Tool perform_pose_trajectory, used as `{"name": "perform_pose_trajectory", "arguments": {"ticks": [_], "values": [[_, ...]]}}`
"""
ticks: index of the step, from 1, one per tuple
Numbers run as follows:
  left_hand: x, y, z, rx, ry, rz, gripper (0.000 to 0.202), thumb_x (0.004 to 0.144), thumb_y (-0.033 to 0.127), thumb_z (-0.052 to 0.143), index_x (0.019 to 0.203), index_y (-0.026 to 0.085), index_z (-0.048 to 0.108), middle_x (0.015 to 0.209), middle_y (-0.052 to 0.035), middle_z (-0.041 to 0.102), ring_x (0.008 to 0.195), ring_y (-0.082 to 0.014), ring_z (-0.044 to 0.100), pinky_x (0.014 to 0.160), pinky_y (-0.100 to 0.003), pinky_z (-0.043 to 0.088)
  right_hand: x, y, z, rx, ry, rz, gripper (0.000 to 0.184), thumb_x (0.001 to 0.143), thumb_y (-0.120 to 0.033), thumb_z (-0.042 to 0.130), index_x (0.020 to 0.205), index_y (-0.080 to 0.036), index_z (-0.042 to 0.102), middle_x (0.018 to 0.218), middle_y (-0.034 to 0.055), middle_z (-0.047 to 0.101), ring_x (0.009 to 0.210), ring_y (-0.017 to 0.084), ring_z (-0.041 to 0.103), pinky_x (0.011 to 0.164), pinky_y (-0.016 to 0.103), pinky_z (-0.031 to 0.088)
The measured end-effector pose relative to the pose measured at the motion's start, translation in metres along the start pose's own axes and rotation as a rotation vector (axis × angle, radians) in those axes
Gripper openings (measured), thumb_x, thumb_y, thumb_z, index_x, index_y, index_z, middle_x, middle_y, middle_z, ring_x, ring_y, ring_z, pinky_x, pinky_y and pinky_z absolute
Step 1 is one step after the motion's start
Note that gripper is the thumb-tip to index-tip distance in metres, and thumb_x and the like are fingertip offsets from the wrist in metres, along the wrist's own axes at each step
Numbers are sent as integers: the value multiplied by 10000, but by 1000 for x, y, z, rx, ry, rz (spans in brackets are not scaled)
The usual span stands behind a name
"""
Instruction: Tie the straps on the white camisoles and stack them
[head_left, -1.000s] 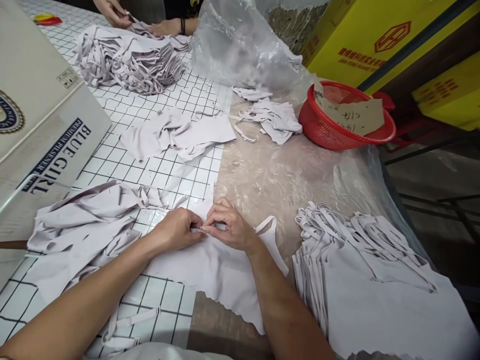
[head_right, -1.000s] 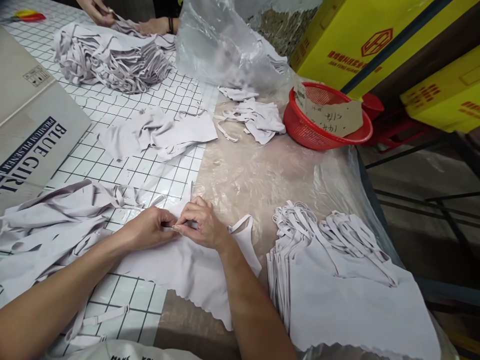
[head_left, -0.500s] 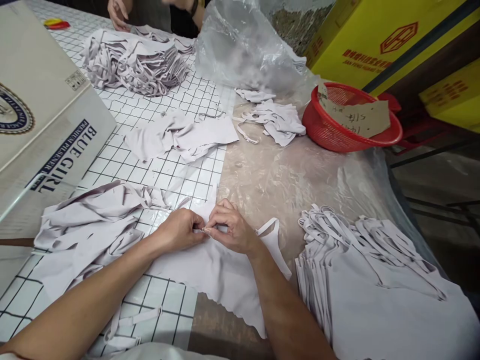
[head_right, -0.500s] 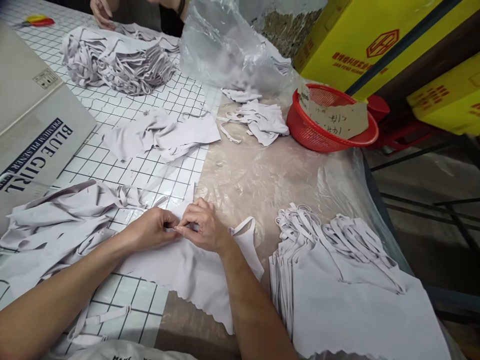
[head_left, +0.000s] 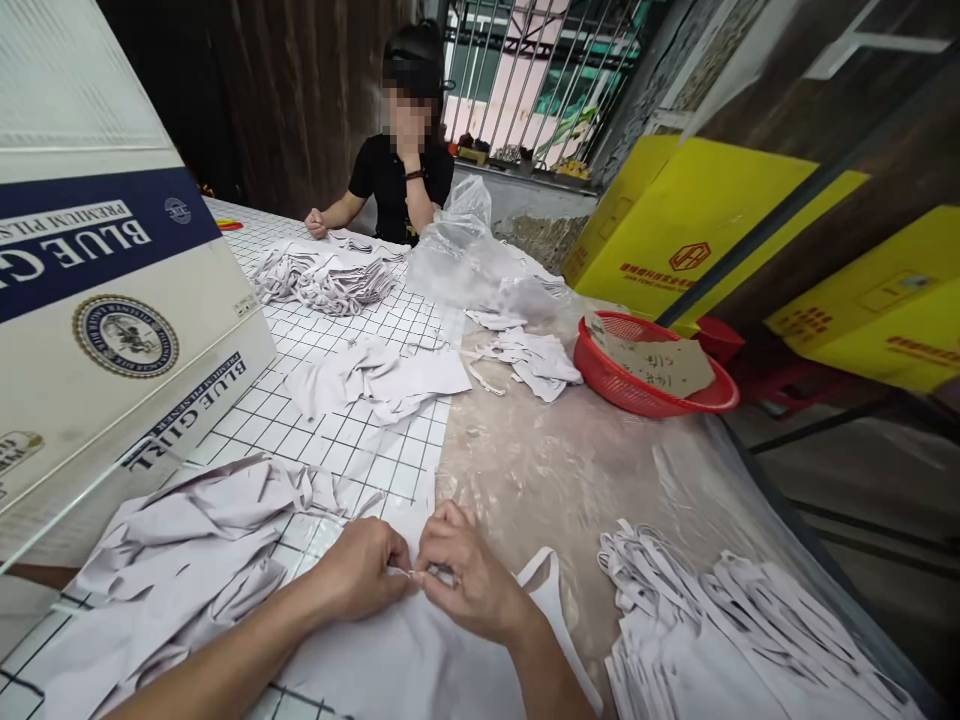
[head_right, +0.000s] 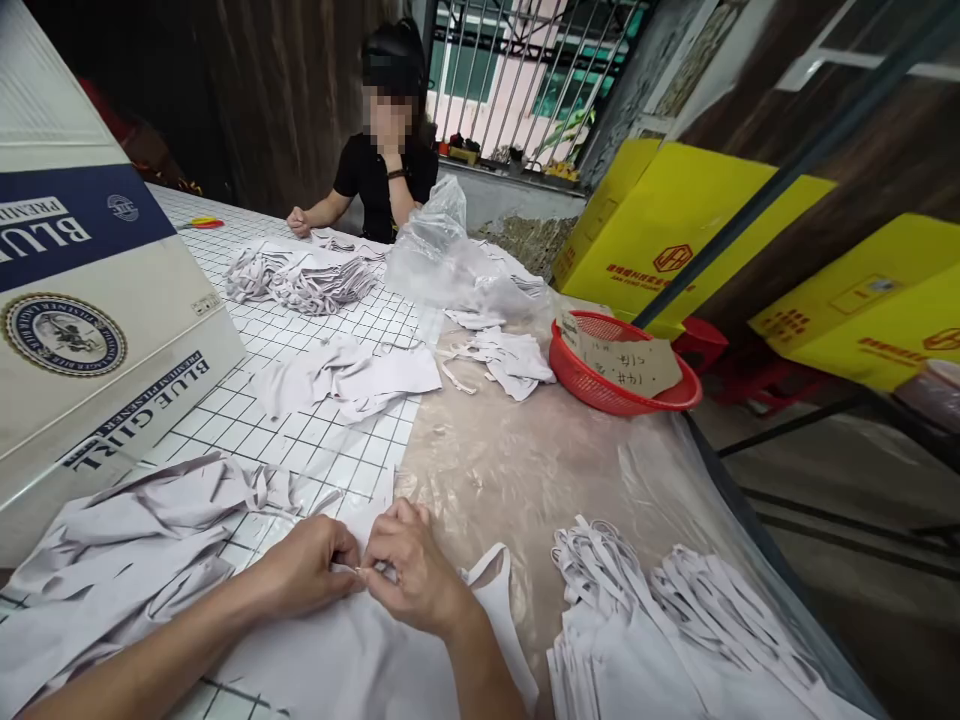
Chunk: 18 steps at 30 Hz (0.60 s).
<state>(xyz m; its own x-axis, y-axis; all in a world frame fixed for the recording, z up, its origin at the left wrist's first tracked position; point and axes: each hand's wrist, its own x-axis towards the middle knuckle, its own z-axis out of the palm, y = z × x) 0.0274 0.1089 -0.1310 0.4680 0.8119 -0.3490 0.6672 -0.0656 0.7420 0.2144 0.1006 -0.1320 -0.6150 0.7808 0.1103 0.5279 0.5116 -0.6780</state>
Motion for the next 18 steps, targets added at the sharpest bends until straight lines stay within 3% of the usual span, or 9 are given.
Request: {"name": "perform_pose_trajectory", "arguments": {"ticks": [11, 18], "values": [[-5, -1, 3, 104, -22, 18, 169, 744, 322, 569, 663, 185, 624, 729, -28, 672, 698, -181, 577, 638, -280, 355, -1, -17, -10, -267, -248, 41, 131, 929, -161, 574, 823, -199, 642, 837, -7, 608, 975, 173, 466, 1017, 404, 268], [-7, -1, -5, 97, -111, 32, 149, 737, 323, 557, 701, 193, 621, 765, -21, 675, 753, -194, 598, 675, -285, 378, -1, -17, -9, -313, -241, 71, 167, 954, -294, 593, 836, -195, 658, 893, 12, 631, 1022, 183, 474, 1038, 410, 259]]}}
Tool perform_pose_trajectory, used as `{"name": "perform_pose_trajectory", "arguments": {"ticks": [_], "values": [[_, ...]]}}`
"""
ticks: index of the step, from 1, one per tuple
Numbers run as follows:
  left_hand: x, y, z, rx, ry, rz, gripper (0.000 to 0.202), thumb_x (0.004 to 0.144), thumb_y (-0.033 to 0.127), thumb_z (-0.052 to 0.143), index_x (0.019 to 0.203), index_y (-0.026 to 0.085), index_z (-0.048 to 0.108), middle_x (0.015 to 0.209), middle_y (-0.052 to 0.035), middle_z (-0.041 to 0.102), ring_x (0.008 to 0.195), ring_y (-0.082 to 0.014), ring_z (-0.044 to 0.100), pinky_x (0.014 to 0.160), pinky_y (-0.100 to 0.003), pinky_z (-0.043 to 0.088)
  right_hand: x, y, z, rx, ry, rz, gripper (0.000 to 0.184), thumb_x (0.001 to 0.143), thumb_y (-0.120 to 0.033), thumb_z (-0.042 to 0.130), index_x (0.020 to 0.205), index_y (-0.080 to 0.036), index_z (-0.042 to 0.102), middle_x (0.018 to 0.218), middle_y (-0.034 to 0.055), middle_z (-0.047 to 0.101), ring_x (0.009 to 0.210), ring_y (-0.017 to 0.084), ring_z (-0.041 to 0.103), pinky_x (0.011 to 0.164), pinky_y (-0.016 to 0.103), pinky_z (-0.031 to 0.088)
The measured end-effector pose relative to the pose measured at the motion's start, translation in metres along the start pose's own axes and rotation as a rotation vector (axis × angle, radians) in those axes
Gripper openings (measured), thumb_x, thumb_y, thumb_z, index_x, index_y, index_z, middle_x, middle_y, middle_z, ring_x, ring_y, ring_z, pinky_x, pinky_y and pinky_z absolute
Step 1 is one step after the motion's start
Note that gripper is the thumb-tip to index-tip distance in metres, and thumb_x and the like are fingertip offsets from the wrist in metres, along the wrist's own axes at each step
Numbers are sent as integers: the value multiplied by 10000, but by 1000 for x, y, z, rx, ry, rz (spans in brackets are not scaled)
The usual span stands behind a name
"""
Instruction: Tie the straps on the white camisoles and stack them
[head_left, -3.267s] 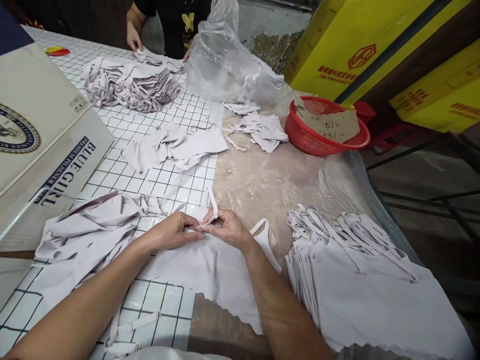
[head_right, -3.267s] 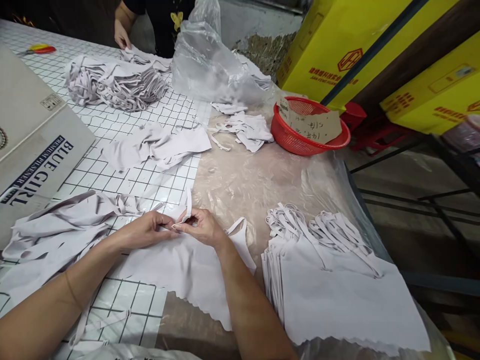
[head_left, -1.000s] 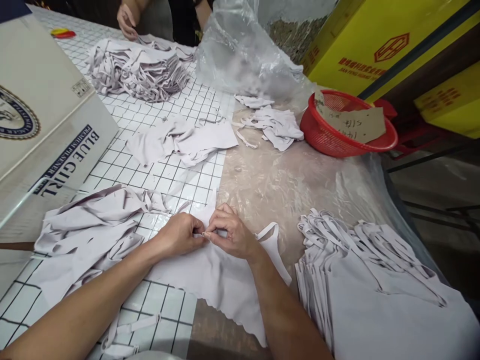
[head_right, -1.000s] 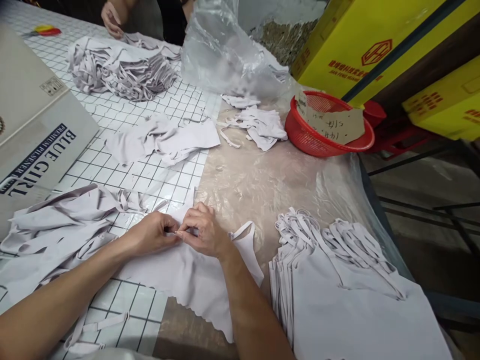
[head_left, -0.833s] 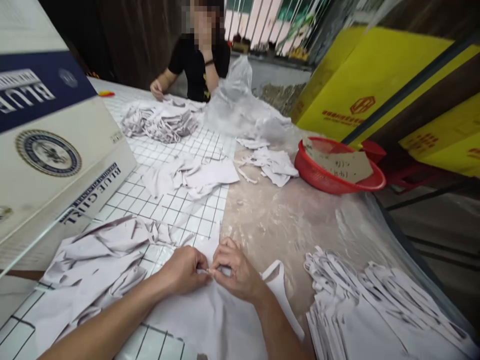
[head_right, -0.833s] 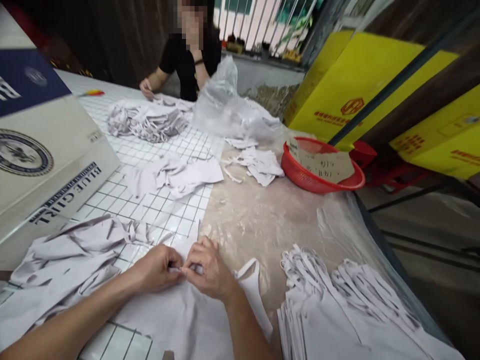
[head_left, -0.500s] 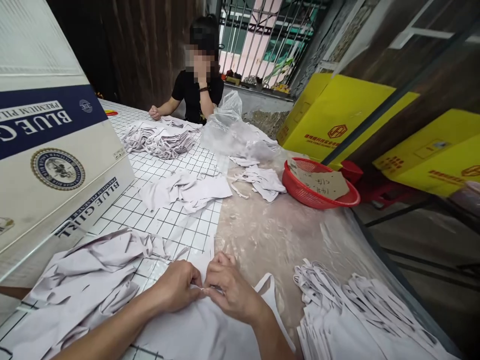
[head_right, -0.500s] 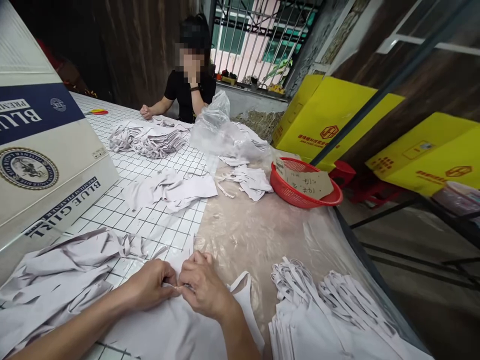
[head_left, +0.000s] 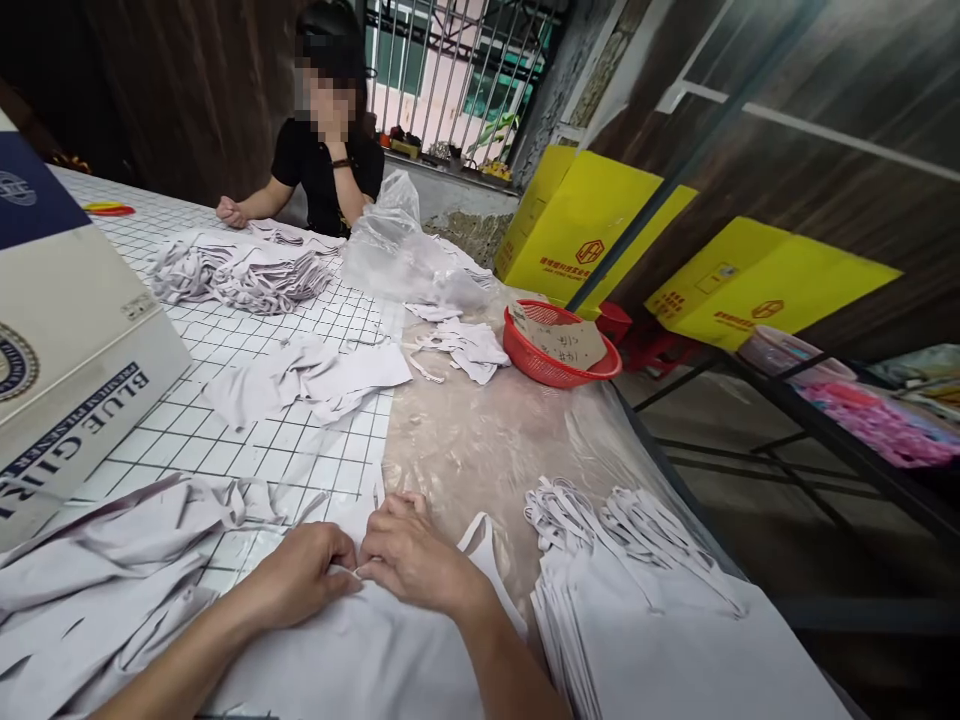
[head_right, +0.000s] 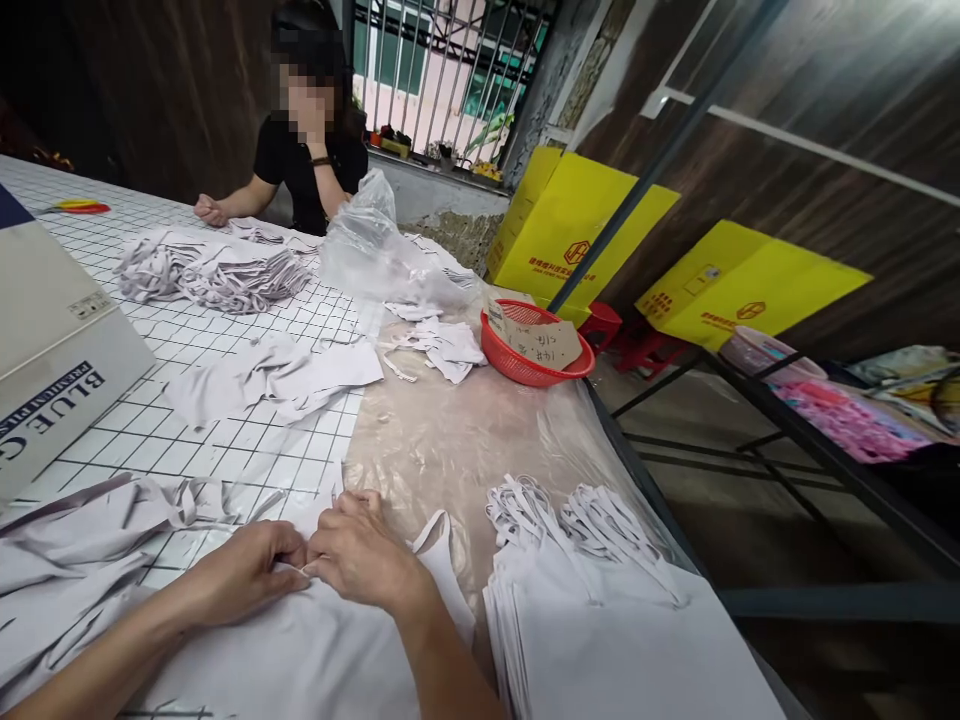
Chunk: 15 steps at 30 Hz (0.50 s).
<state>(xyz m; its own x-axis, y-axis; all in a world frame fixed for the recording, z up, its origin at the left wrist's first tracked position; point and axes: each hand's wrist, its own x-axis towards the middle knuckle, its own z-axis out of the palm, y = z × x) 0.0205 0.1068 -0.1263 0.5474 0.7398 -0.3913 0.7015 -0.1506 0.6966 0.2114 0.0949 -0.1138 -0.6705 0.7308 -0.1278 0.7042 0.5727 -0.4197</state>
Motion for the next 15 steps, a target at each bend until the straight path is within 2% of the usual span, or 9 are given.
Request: {"name": "perform_pose_trajectory", "arguments": {"ticks": [9, 15], "values": [[0, -4, 5, 96, -16, 31, 206, 781, 349, 521, 746, 191, 649, 827, -49, 677, 778, -206, 597, 698, -298, 383, -1, -10, -1, -115, -69, -81, 177, 987, -224, 511, 949, -231, 684, 889, 10, 621, 988, 189, 455, 970, 405, 294], [2, -11, 4, -18, -31, 48, 233, 769, 376, 559, 820, 207, 711, 889, -37, 722, 827, -203, 636, 742, -292, 430, -1, -8, 2, -90, -18, -7, 161, 969, -266, 562, 890, -212, 691, 870, 15, 637, 1013, 193, 488, 1005, 415, 289]]}}
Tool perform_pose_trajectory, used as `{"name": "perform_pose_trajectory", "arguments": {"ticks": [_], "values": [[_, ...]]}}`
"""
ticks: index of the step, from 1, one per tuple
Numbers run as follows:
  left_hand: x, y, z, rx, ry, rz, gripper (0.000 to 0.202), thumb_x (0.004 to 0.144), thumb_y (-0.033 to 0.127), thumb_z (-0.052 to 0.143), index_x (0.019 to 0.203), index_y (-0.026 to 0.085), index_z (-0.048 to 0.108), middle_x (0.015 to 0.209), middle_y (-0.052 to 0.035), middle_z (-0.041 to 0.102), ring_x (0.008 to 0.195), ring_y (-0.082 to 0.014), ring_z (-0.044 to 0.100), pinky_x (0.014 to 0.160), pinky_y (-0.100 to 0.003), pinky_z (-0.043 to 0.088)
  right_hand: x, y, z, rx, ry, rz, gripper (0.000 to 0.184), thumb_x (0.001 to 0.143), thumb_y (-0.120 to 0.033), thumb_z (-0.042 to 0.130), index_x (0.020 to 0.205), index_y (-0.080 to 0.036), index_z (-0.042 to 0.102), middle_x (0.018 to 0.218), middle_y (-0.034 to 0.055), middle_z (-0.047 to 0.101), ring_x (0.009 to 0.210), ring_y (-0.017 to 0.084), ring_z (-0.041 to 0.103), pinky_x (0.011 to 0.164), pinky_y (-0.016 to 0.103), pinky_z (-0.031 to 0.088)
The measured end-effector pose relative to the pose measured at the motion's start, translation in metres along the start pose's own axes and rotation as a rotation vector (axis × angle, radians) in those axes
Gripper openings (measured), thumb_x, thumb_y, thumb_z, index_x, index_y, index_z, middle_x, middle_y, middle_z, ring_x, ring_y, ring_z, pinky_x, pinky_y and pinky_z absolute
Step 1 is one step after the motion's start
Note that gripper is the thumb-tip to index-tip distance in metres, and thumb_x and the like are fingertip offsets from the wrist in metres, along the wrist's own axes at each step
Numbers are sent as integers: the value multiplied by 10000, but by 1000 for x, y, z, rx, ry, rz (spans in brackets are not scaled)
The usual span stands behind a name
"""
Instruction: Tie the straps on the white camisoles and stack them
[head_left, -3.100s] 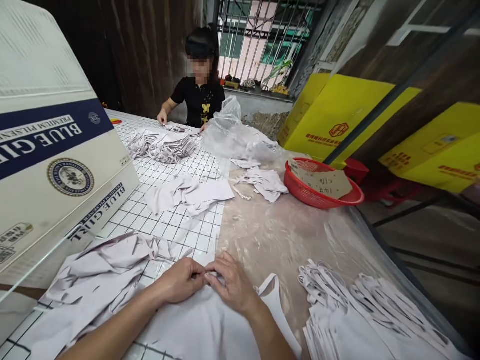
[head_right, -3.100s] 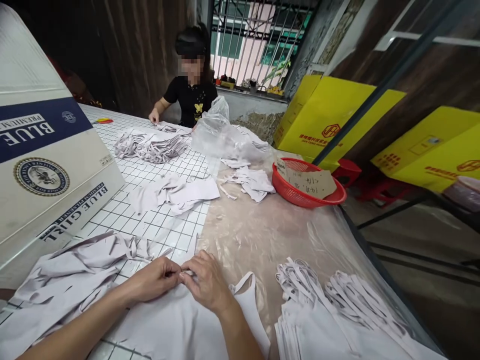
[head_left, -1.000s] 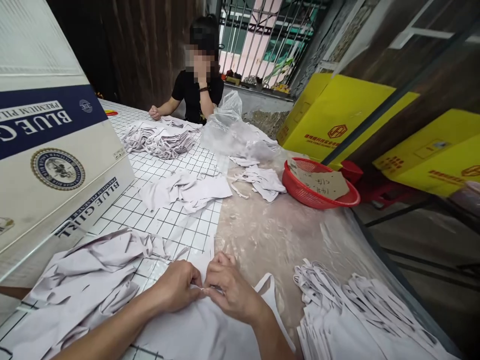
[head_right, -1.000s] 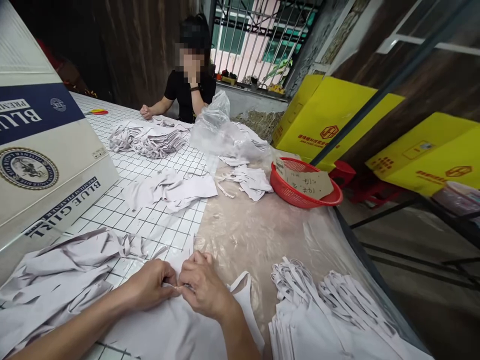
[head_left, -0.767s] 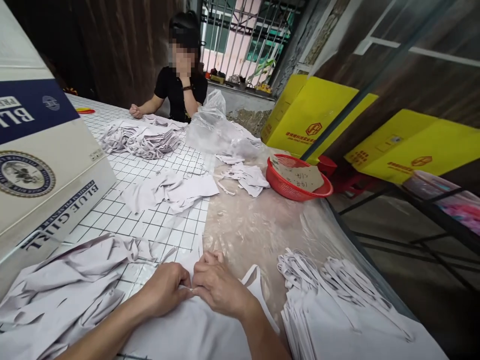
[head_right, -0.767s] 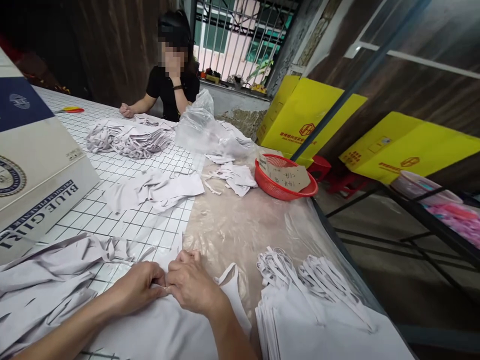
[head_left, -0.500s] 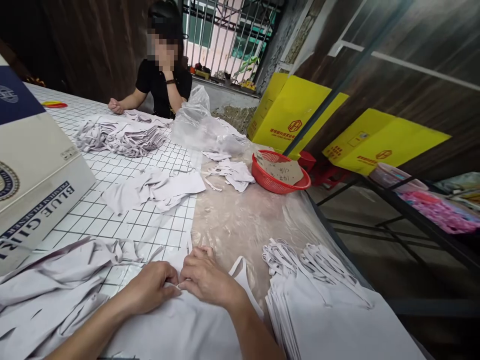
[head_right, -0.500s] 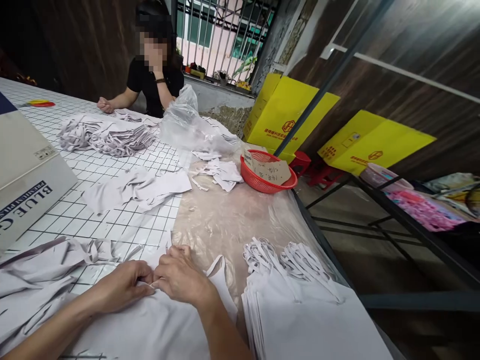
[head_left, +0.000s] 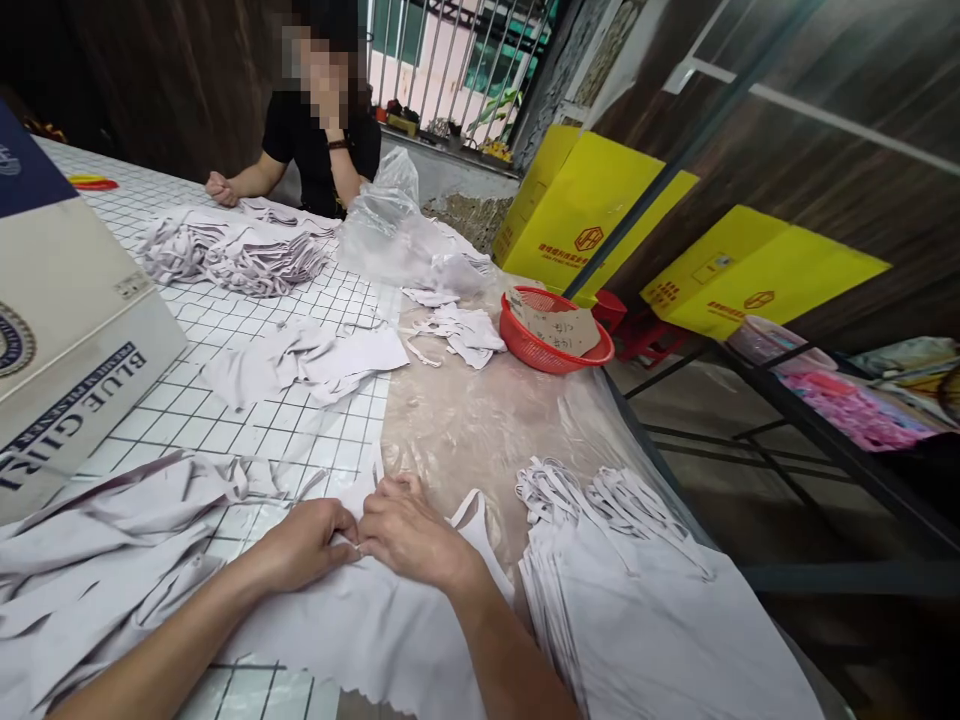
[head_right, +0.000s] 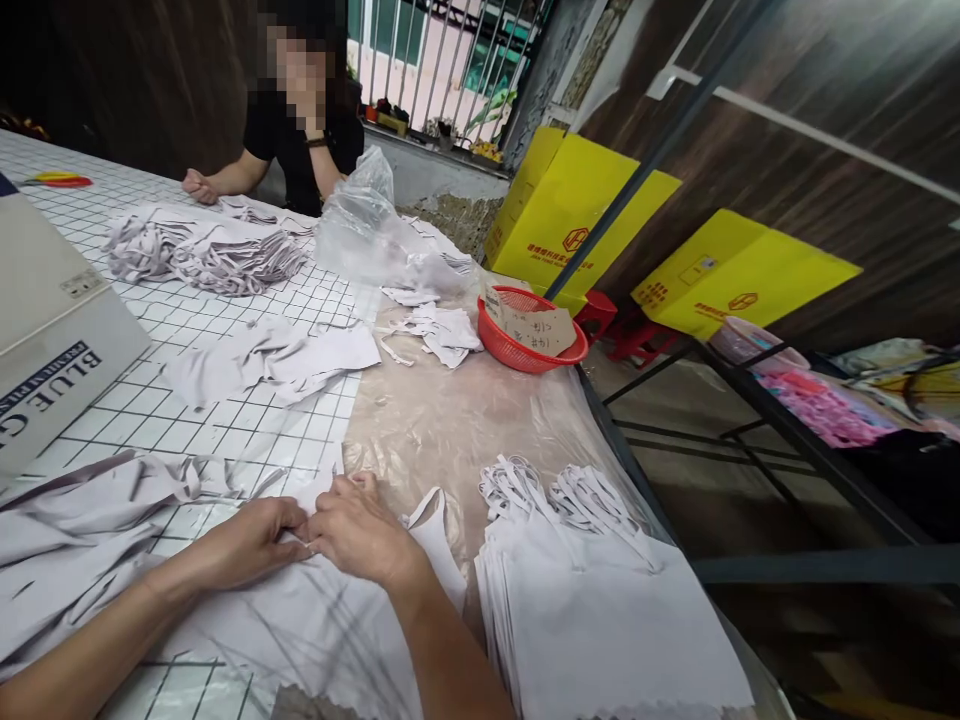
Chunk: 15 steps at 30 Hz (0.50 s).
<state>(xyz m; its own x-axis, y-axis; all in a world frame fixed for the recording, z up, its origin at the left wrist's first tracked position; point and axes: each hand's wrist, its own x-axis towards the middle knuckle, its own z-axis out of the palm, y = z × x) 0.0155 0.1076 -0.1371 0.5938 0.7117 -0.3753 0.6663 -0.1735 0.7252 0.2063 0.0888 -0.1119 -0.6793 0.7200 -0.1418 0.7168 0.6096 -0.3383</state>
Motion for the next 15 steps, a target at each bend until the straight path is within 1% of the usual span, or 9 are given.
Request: {"name": "perform_pose_trajectory", "arguments": {"ticks": [3, 6, 10, 15], "values": [[1, -3, -1, -65, -10, 13, 215, 750, 368, 588, 812, 218, 727, 909, -23, 747, 863, -202, 657, 764, -285, 445, 1, 1, -1, 50, 15, 17, 142, 950, -247, 588, 863, -186, 683, 890, 27, 642, 1018, 190, 498, 1016, 412, 290], [1, -2, -3, -57, -6, 5, 209, 733, 344, 605, 841, 226, 740, 922, -20, 753, 881, -206, 662, 767, -286, 448, 1, 2, -2, 75, 23, 15, 129, 946, -235, 592, 873, -184, 687, 897, 33, 636, 1016, 195, 490, 1027, 425, 282], [-1, 6, -6, -21, -6, -11, 206, 740, 349, 600, 823, 217, 736, 900, -25, 750, 830, -203, 656, 734, -283, 436, 1, 3, -3, 82, 33, -2, 134, 952, -238, 591, 872, -179, 681, 889, 32, 629, 1006, 191, 480, 1033, 425, 276], [-3, 12, -6, 41, 9, 13, 238, 782, 368, 537, 774, 187, 692, 819, -47, 713, 766, -201, 626, 679, -281, 395, 0, 1, -2, 40, 12, -51, 150, 974, -227, 546, 923, -184, 681, 884, 36, 627, 999, 194, 476, 1025, 431, 277]]}}
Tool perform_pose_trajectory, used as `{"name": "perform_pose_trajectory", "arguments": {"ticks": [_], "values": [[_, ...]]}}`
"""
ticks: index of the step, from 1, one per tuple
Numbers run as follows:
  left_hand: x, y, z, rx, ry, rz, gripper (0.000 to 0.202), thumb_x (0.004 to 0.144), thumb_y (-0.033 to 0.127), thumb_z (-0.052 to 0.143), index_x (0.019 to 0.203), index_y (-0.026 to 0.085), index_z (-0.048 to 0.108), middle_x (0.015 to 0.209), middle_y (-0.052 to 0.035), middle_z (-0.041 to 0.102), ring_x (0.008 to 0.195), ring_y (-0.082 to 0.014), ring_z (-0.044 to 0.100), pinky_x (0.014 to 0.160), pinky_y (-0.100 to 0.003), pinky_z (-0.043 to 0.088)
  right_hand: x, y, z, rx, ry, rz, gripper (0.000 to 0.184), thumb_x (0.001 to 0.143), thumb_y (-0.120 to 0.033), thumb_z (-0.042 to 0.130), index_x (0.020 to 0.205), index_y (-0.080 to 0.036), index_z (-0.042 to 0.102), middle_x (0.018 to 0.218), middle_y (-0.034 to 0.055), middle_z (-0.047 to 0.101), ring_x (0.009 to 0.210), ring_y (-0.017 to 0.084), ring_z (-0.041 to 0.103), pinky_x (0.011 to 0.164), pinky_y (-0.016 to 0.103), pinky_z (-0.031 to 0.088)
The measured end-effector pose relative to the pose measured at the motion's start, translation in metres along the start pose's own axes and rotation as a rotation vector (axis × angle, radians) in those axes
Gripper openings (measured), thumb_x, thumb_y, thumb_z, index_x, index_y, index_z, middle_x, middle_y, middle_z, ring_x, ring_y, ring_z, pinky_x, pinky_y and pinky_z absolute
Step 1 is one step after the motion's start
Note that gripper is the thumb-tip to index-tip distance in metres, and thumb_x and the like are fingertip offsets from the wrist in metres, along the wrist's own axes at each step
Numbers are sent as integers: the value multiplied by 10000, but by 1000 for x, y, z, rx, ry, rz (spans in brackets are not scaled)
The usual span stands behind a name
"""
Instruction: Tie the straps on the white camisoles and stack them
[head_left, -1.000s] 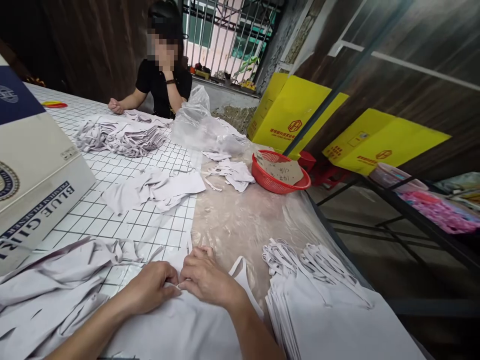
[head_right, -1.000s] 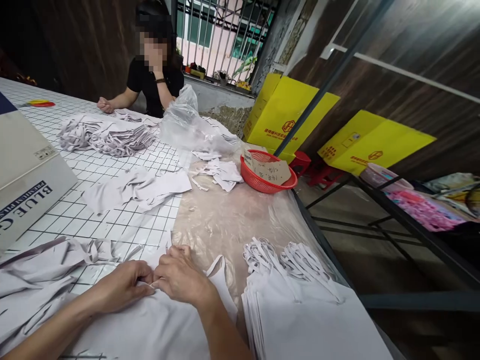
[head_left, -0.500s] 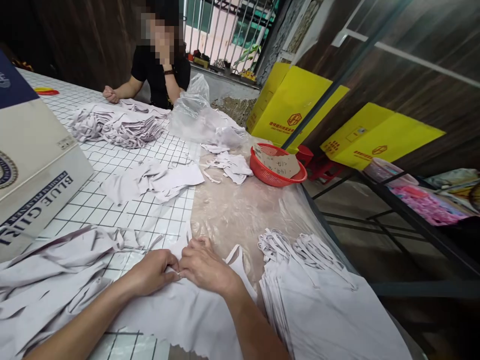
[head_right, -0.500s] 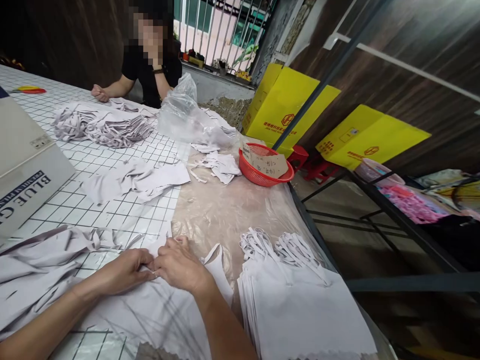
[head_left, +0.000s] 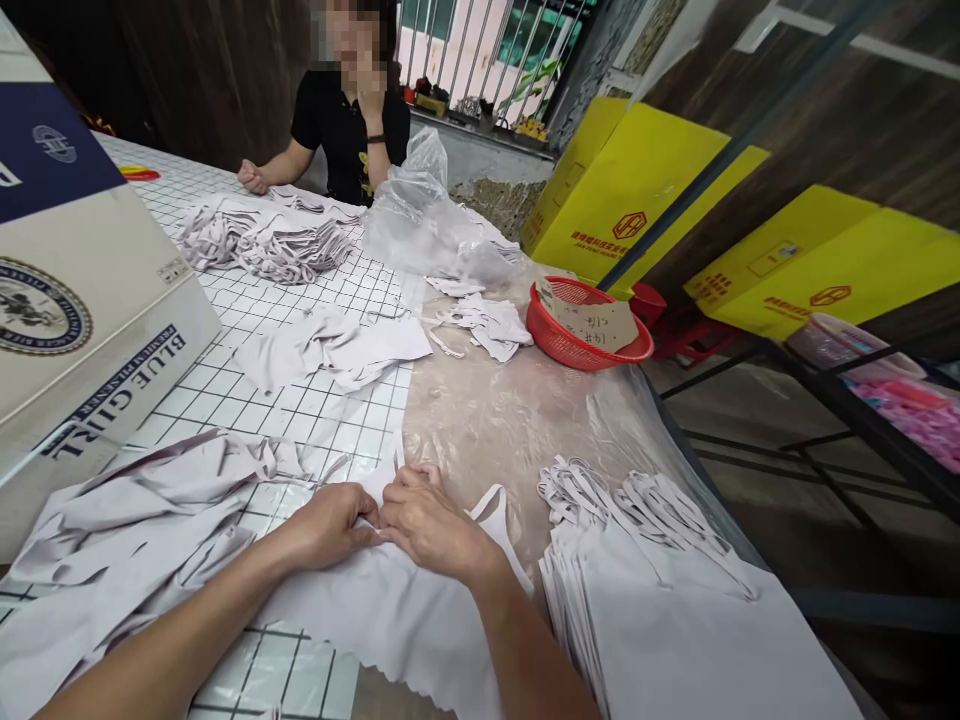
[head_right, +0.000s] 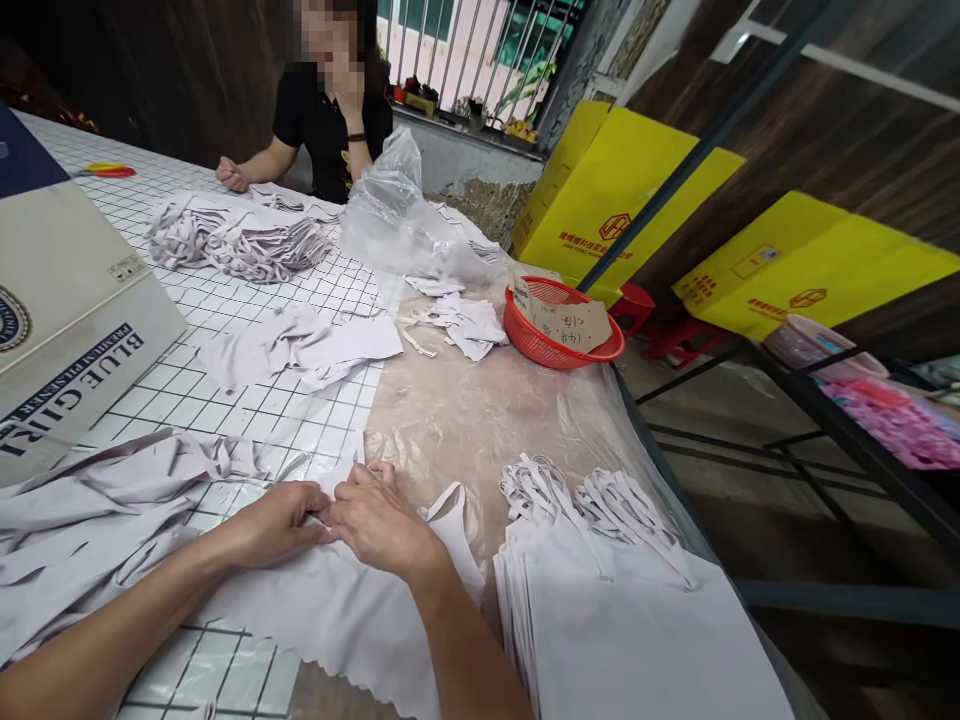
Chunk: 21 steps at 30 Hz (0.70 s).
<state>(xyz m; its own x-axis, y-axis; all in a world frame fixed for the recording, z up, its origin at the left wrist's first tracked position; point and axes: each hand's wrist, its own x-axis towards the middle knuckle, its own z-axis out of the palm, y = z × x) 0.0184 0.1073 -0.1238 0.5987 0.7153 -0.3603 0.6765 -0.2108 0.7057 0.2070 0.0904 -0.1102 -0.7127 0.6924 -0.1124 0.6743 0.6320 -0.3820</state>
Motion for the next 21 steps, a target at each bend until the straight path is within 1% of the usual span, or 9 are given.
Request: {"name": "perform_pose_trajectory", "arguments": {"ticks": [5, 11, 14, 16, 18, 21], "values": [[-2, 0, -2, 44, -41, 14, 233, 758, 373, 536, 752, 184, 672, 809, -54, 666, 770, -205, 597, 668, -282, 375, 0, -5, -1, -42, -32, -12, 183, 990, -259, 519, 949, -209, 691, 872, 30, 620, 1000, 197, 462, 1016, 431, 282], [-3, 1, -4, 29, -67, 29, 248, 769, 397, 528, 750, 185, 655, 817, -54, 660, 778, -212, 595, 662, -283, 380, -2, -7, 0, -68, -44, -28, 190, 988, -291, 526, 954, -210, 695, 884, 25, 628, 994, 195, 454, 1003, 429, 288], [-4, -1, -3, 22, -69, 36, 221, 770, 366, 530, 776, 192, 666, 844, -54, 674, 806, -213, 609, 684, -278, 393, -1, -5, 3, -61, -43, -8, 171, 977, -286, 551, 926, -220, 701, 872, 16, 629, 1011, 193, 465, 1027, 438, 276], [-3, -1, -2, 44, -61, 32, 214, 757, 334, 529, 805, 195, 684, 866, -58, 688, 824, -220, 618, 705, -282, 397, 1, -4, 2, -47, -35, 33, 156, 956, -301, 592, 878, -221, 701, 870, 10, 625, 1033, 192, 479, 1053, 444, 266], [-4, 1, -2, 70, -45, 21, 229, 736, 320, 535, 830, 197, 704, 873, -62, 701, 827, -231, 624, 713, -287, 393, 2, -6, -1, -45, 17, 100, 135, 913, -334, 656, 875, -208, 687, 940, 19, 627, 1066, 200, 492, 1068, 446, 276], [-5, 6, -1, 47, -30, 5, 233, 716, 322, 544, 817, 202, 717, 825, -53, 710, 790, -230, 626, 689, -286, 384, -8, -20, -3, -70, 164, 212, 171, 895, -309, 671, 1027, -202, 652, 1114, 58, 621, 1118, 223, 510, 1061, 448, 325]]}}
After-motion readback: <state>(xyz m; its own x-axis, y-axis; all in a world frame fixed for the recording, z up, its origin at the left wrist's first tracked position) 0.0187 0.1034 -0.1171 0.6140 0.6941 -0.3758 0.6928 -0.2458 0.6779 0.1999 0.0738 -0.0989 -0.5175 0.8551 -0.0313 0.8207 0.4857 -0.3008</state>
